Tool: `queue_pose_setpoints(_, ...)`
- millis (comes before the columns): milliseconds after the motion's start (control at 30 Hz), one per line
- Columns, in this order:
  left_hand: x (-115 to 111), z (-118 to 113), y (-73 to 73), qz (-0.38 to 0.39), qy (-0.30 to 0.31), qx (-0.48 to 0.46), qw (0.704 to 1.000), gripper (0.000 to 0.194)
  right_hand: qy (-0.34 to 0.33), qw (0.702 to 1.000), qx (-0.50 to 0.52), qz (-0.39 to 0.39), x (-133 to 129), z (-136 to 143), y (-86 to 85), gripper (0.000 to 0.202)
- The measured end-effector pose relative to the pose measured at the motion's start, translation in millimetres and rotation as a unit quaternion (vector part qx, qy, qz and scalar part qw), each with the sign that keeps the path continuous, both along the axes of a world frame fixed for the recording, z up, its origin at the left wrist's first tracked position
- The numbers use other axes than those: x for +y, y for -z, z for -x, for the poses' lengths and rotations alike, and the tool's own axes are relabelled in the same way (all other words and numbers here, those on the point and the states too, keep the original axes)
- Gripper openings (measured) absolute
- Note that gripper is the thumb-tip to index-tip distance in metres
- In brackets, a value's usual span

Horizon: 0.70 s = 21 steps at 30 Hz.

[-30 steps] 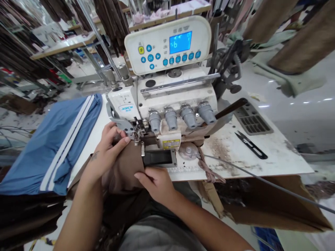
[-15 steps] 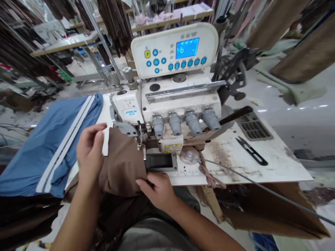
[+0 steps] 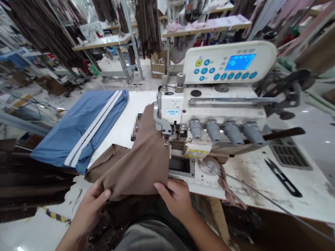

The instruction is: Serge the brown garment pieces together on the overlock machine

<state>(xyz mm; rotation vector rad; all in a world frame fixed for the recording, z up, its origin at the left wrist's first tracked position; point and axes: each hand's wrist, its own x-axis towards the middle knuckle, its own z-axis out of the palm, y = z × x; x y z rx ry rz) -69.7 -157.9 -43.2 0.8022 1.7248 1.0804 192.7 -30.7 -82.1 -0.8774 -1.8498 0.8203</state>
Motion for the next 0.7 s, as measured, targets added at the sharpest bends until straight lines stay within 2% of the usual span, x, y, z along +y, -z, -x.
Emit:
queue_pose_setpoints(133,-7.9,1.7,-3.3,-0.014,0.051,0.002,0.999,0.048,0.018,1.000,-0.002,0.008,-4.4,0.4,2.9,0.056)
queue_pose_setpoints(233,-14.3,2.2,-3.7,-0.010,-0.008,-0.056,0.998,0.060,0.021,1.000,-0.001,0.011,-6.8,1.5,3.4,0.054)
queue_pose_setpoints(333,-18.5,5.1,-1.1,0.007,-0.054,-0.059,0.997,0.061,0.016,1.000,0.003,0.000,-7.5,3.1,-1.0,0.056)
queue_pose_setpoints(400,-23.1,12.1,2.2,0.001,-0.052,-0.051,0.997,0.063,0.011,1.000,0.003,-0.006,-7.8,4.6,-4.8,0.058)
queue_pose_setpoints(500,-33.2,30.3,9.6,0.009,0.001,0.019,1.000,0.059,0.009,1.000,0.006,-0.010,-8.7,7.0,-7.7,0.062)
queue_pose_setpoints(633,-39.2,50.3,19.2,0.029,-0.047,0.030,0.998,0.060,0.002,0.999,0.034,0.005,-8.8,8.8,-4.6,0.062)
queue_pose_setpoints(700,-37.2,51.5,20.8,0.071,-0.025,0.038,0.996,0.061,0.000,0.999,0.050,0.015,-8.1,8.9,-1.8,0.061)
